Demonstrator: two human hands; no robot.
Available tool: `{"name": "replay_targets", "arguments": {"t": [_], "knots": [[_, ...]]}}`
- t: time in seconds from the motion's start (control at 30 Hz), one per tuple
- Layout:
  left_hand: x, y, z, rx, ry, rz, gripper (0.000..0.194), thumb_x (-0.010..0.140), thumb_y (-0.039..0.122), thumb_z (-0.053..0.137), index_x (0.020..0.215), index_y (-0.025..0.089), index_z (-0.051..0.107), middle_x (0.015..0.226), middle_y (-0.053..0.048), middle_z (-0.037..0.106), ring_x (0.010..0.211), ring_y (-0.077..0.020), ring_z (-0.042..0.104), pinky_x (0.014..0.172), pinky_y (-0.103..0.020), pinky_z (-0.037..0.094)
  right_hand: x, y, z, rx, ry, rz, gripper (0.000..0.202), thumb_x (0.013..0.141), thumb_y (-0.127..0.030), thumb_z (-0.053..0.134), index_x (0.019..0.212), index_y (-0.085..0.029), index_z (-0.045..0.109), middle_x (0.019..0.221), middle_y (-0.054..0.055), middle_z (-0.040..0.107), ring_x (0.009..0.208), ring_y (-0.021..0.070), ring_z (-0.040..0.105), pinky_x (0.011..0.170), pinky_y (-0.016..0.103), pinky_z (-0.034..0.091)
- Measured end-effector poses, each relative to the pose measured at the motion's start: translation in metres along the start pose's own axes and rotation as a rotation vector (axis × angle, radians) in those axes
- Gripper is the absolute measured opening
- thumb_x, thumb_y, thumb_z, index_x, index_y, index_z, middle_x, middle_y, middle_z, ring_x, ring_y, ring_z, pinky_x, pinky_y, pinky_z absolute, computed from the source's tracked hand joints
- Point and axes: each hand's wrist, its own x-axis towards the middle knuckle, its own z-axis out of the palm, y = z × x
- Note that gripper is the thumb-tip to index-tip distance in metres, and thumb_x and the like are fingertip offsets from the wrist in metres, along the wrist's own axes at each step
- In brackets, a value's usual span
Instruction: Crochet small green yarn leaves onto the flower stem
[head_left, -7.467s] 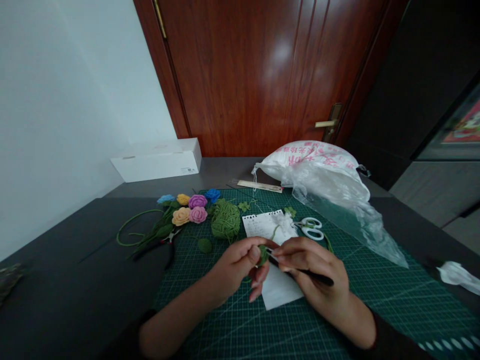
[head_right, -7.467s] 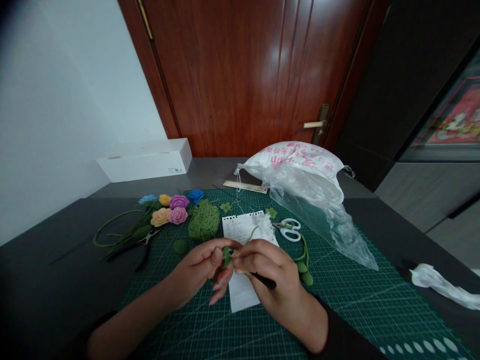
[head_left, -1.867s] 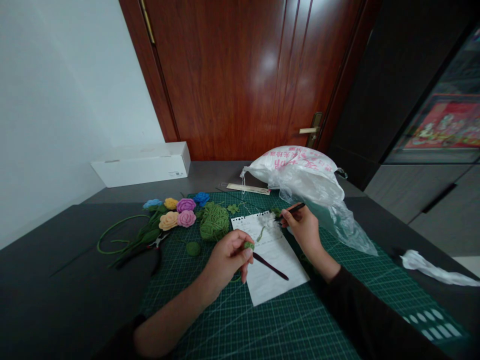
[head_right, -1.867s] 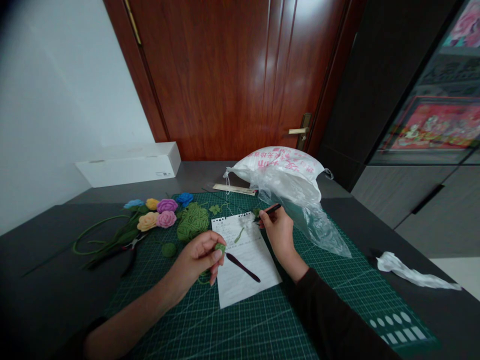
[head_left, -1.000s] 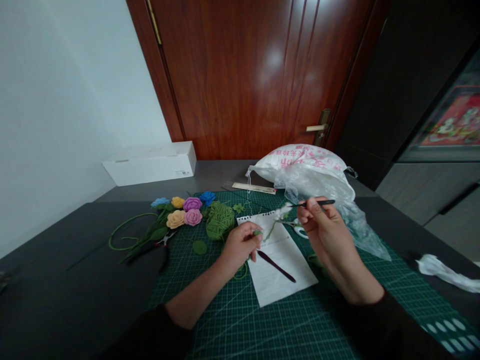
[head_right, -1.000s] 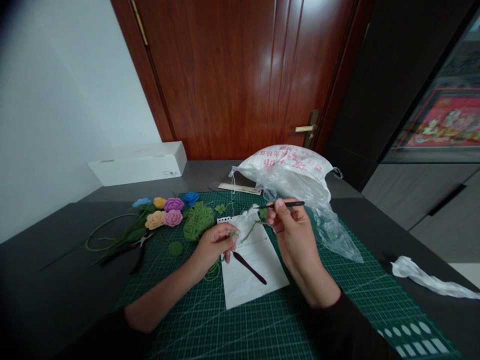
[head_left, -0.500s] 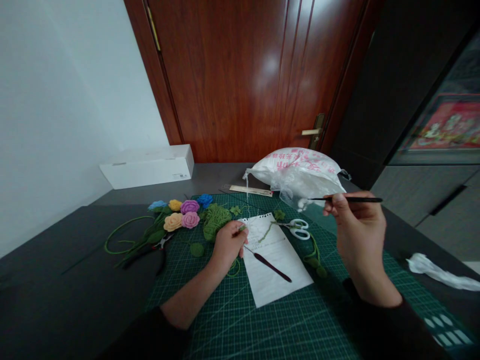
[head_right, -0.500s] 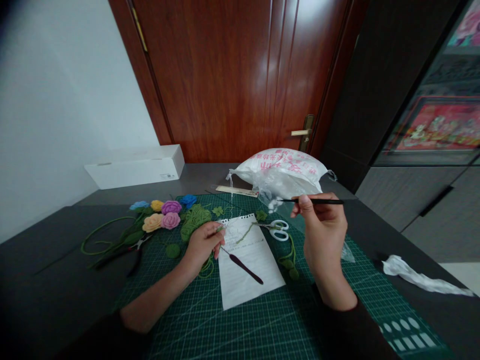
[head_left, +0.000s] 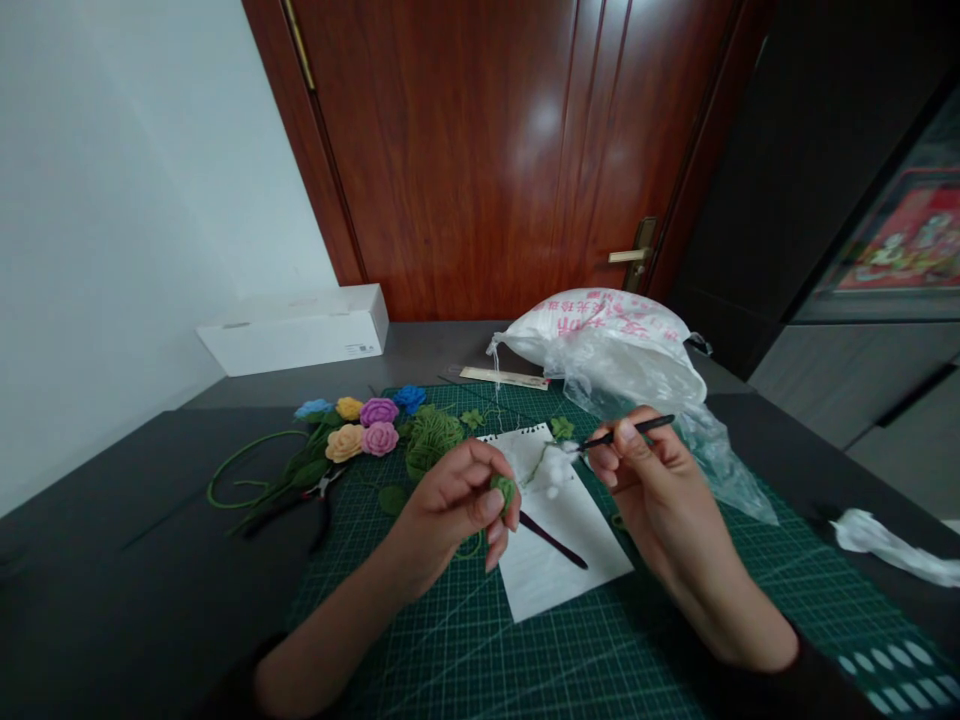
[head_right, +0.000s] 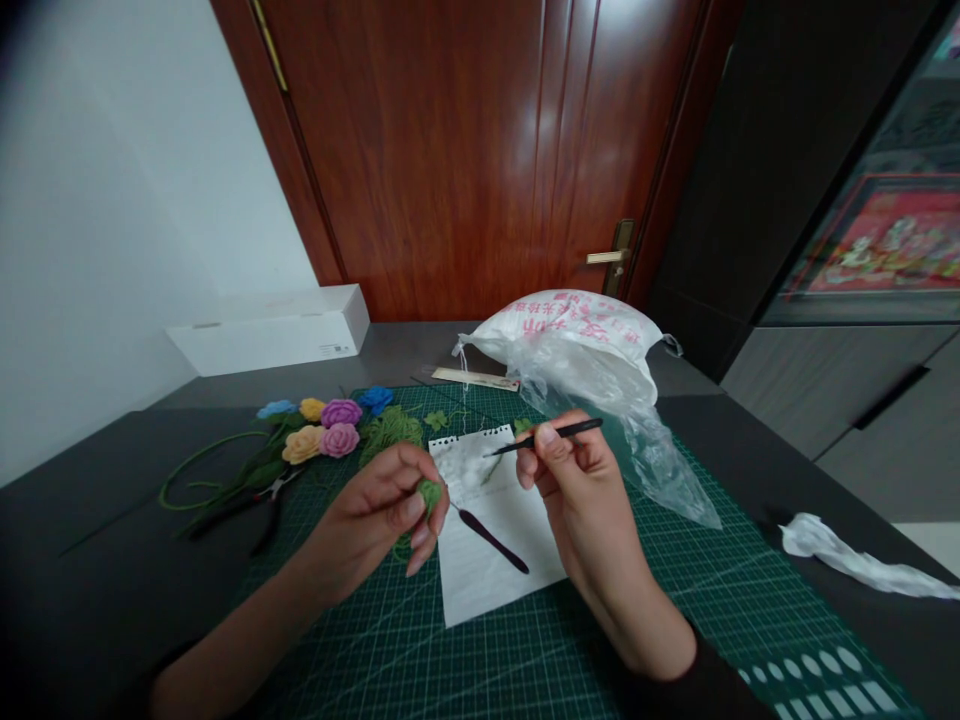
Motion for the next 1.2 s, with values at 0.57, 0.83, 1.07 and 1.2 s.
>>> {"name": "replay_targets", "arguments": {"t": [0.57, 0.83, 1.07, 1.2], "knots": [[-0.003, -0.013, 0.005, 0.037, 0.011, 0.003, 0.019, 0.093, 0.027, 0.069, 0.103, 0.019, 0.055, 0.081, -0.001, 0.065, 0.056, -0.009, 0.056, 0.046, -0.018, 0.049, -0.022, 0.008, 0.01, -0.393, -0.173, -0.307, 0.009, 0.09, -0.013, 0.07, 0.089, -0.022, 0.068, 0.081, -0.001, 0.071, 0.058, 0.0099, 0.066, 0.057, 0.024, 0.054], [-0.006, -0.013, 0.002, 0.157, 0.024, -0.014, 0.024, 0.092, 0.035, 0.07, 0.101, 0.019, 0.055, 0.082, -0.001, 0.065, 0.049, -0.0067, 0.055, 0.046, -0.019, 0.044, -0.024, 0.01, 0.009, -0.516, -0.257, -0.413, 0.013, 0.089, -0.008, 0.068, 0.092, -0.021, 0.069, 0.08, 0.0, 0.07, 0.066, 0.0118, 0.067, 0.06, 0.024, 0.055], [-0.006, -0.019, 0.001, 0.194, 0.092, -0.023, 0.03, 0.09, 0.045, 0.07, 0.096, 0.021, 0.052, 0.069, 0.005, 0.057, 0.044, -0.0056, 0.046, 0.041, -0.016, 0.037, -0.025, 0.009, 0.008, -0.734, -0.447, -0.652, 0.013, 0.089, -0.005, 0.069, 0.093, -0.017, 0.069, 0.082, 0.005, 0.074, 0.08, 0.0162, 0.071, 0.072, 0.028, 0.057], [-0.009, -0.022, 0.0, 0.218, 0.109, -0.026, 0.034, 0.086, 0.048, 0.073, 0.089, 0.021, 0.051, 0.07, 0.006, 0.054, 0.045, -0.0049, 0.039, 0.041, -0.016, 0.033, -0.029, 0.01, 0.004, -0.767, -0.558, -0.621, 0.012, 0.091, -0.006, 0.067, 0.093, -0.018, 0.066, 0.088, 0.006, 0.073, 0.085, 0.0161, 0.071, 0.074, 0.027, 0.058]]}}
